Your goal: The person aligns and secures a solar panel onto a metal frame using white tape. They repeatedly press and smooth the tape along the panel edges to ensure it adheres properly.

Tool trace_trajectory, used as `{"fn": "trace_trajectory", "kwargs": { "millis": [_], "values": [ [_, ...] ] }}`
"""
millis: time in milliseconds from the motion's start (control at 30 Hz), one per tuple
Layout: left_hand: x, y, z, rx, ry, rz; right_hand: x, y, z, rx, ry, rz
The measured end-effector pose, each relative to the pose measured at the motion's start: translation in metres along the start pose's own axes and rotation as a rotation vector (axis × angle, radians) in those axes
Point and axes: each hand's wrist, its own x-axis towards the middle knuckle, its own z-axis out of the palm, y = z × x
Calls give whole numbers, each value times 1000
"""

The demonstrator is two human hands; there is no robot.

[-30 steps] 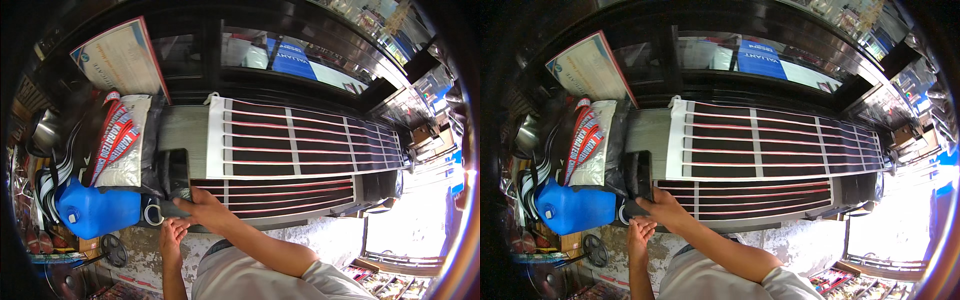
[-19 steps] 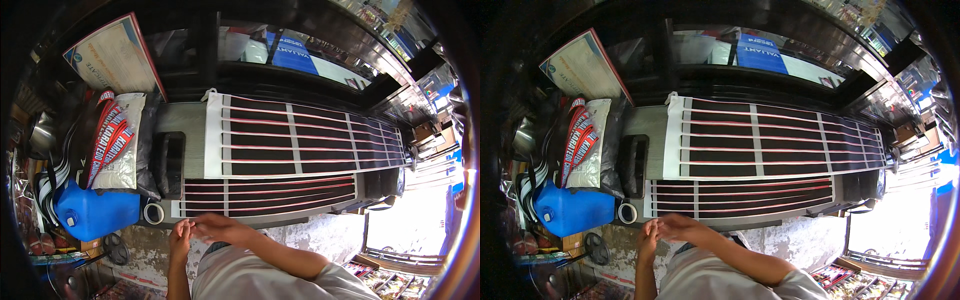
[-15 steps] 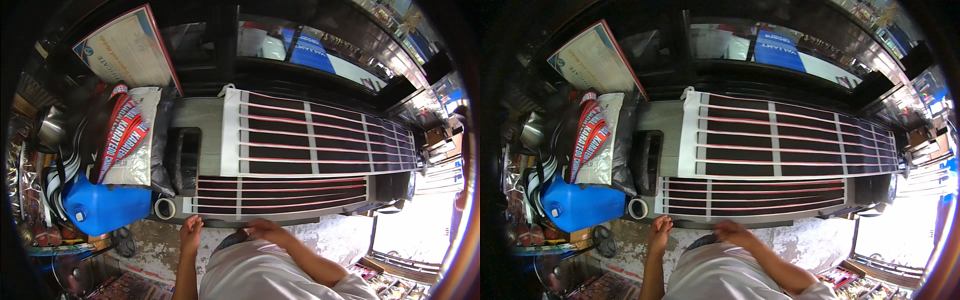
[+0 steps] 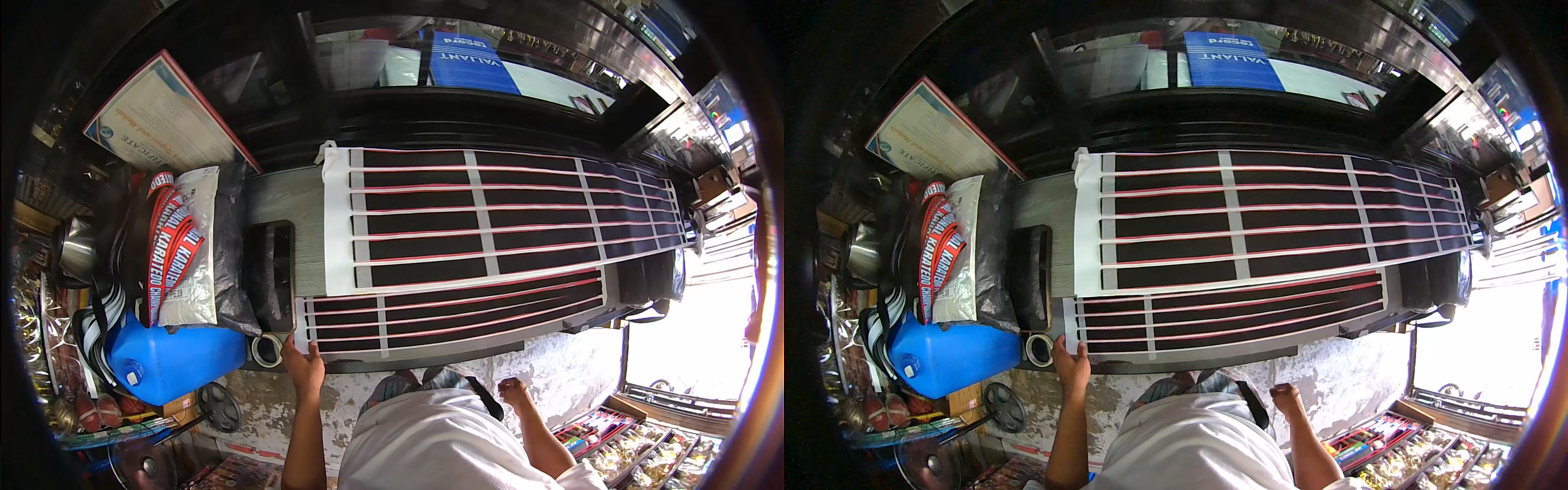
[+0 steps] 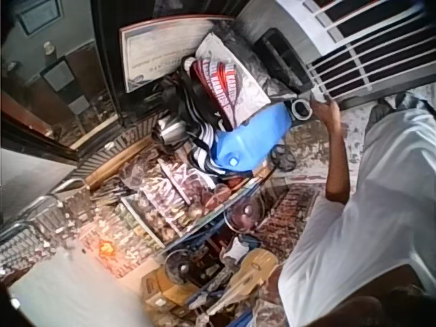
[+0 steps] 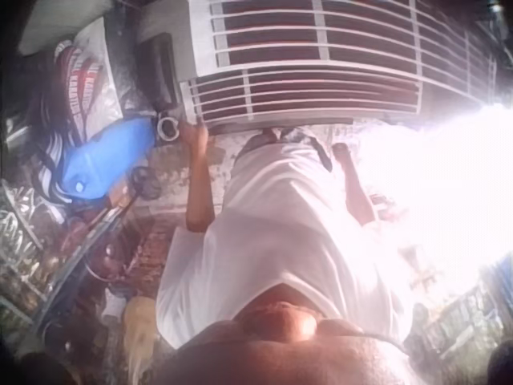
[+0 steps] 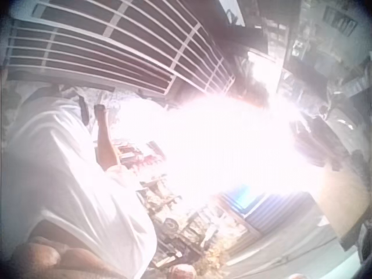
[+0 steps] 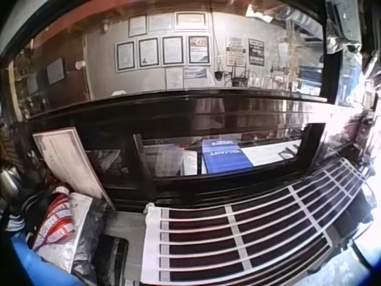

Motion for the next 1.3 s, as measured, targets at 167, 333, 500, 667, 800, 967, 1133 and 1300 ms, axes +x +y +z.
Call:
{"fn": "trace_trajectory", "kwargs": {
  "millis": [167,333,500,667,800,967,1133,1300],
  "values": [
    [20,-77,42,-119,142,26,9,39,-2,100,-115,48],
    [27,-78,30,-359,176,-205,18,19,-20,180,-142,-32],
    [26,-53,13,-769,139,-666,41,-1,-45,133,-192,-111],
    [17,-74,24,-1099,95,-752,67,17,-72,148,-153,-150],
    [6,-71,41,-1230,124,-758,65,18,-99,121,-128,-110],
    [11,-71,32,-1231,100,-728,74,33,-110,21,-128,-79],
    [32,-46,17,-911,-11,-744,83,29,-106,-405,-219,-359],
    [71,-52,2,-677,-109,-660,9,-91,-71,-650,-195,-683]
  ]
}}
